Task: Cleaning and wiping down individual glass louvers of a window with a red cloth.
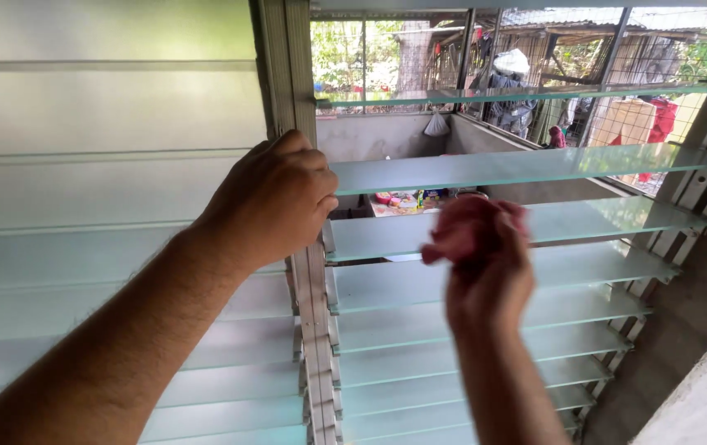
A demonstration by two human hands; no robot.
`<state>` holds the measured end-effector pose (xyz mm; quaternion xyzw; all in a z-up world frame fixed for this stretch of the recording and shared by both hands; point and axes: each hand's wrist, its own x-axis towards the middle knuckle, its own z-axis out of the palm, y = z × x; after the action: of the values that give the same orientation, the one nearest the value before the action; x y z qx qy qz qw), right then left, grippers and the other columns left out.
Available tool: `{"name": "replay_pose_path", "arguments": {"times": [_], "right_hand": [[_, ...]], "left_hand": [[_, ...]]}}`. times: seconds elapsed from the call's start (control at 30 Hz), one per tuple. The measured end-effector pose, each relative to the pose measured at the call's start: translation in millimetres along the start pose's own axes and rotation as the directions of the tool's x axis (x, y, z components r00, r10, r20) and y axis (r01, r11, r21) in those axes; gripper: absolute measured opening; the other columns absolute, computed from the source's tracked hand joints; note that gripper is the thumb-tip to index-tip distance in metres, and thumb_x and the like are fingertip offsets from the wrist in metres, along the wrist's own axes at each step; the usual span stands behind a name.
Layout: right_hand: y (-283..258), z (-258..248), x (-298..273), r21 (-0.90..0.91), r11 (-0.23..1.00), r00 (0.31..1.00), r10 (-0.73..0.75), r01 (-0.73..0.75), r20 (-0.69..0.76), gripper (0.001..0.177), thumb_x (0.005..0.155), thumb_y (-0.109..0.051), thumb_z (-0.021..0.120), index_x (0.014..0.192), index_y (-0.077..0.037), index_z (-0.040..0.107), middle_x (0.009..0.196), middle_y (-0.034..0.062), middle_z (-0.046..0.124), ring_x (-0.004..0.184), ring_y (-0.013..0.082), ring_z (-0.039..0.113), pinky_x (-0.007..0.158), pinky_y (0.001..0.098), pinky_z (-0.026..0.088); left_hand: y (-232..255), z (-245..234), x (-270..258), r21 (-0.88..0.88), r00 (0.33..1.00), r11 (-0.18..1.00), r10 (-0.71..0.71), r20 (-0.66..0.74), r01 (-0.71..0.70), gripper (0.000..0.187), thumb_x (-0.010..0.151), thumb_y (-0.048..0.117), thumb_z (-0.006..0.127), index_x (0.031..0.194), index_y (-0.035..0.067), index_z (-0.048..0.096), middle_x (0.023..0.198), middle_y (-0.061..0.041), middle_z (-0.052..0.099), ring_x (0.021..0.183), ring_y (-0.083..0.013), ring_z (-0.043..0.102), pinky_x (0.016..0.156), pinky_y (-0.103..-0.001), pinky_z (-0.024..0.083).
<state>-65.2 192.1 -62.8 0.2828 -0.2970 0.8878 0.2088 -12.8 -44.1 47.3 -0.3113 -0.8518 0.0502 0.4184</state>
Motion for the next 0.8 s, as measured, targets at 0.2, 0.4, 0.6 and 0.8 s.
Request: {"name": "replay_pose_path", "arguments": {"times": [0.2,0.4,0.6,0.8], "right_hand": [[76,42,29,0.535,0.804,0.949,0.109,-0.259,0.296,0.073,0.094,-0.070,0.030,0.080,-0.002,0.053,0.078,0.0129,0.063,0.075,0.0259,0.061,0.079,0.0350,0.054],[108,87,31,0.757,0.592,0.872,0.486,-0.277,-0.061,0.068,0.099,-0.078,0.037,0.073,-0.015,0.044,0.068,-0.0013,0.049,0.067,0.0162,0.048,0.069,0.0301,0.045],[40,93,-11,0.713,0.561,0.907,0.279,-0.420,0.315,0.082,0.095,-0.080,0.033,0.098,-0.001,0.053,0.092,0.0128,0.058,0.091,0.0264,0.057,0.096,0.0390,0.048],[99,54,37,0.769,0.513,0.866,0.490,-0.382,0.103,0.099,0.086,-0.088,0.040,0.116,0.006,0.053,0.108,0.0167,0.060,0.099,0.0306,0.058,0.099,0.0449,0.049]], "left_hand": [[-4,6,-9,-0.032,0.995,0.999,0.021,-0.100,-0.025,0.003,0.080,0.006,0.070,0.080,0.006,0.073,0.093,-0.006,0.074,0.099,-0.0269,0.063,0.089,-0.040,0.053],[4,1,1,-0.001,0.997,0.997,-0.079,0.007,0.079,0.004,0.077,0.004,0.069,0.078,0.007,0.072,0.085,-0.008,0.074,0.093,-0.0303,0.065,0.085,-0.045,0.051],[4,-5,2,-0.043,0.997,0.997,-0.067,0.030,0.069,0.007,0.074,0.006,0.068,0.079,0.008,0.072,0.082,-0.008,0.074,0.091,-0.0314,0.064,0.082,-0.046,0.051],[4,7,-2,-0.064,0.990,0.988,-0.142,-0.008,0.142,0.006,0.083,0.009,0.069,0.077,0.008,0.071,0.080,-0.009,0.073,0.089,-0.0321,0.064,0.079,-0.047,0.052]]}}
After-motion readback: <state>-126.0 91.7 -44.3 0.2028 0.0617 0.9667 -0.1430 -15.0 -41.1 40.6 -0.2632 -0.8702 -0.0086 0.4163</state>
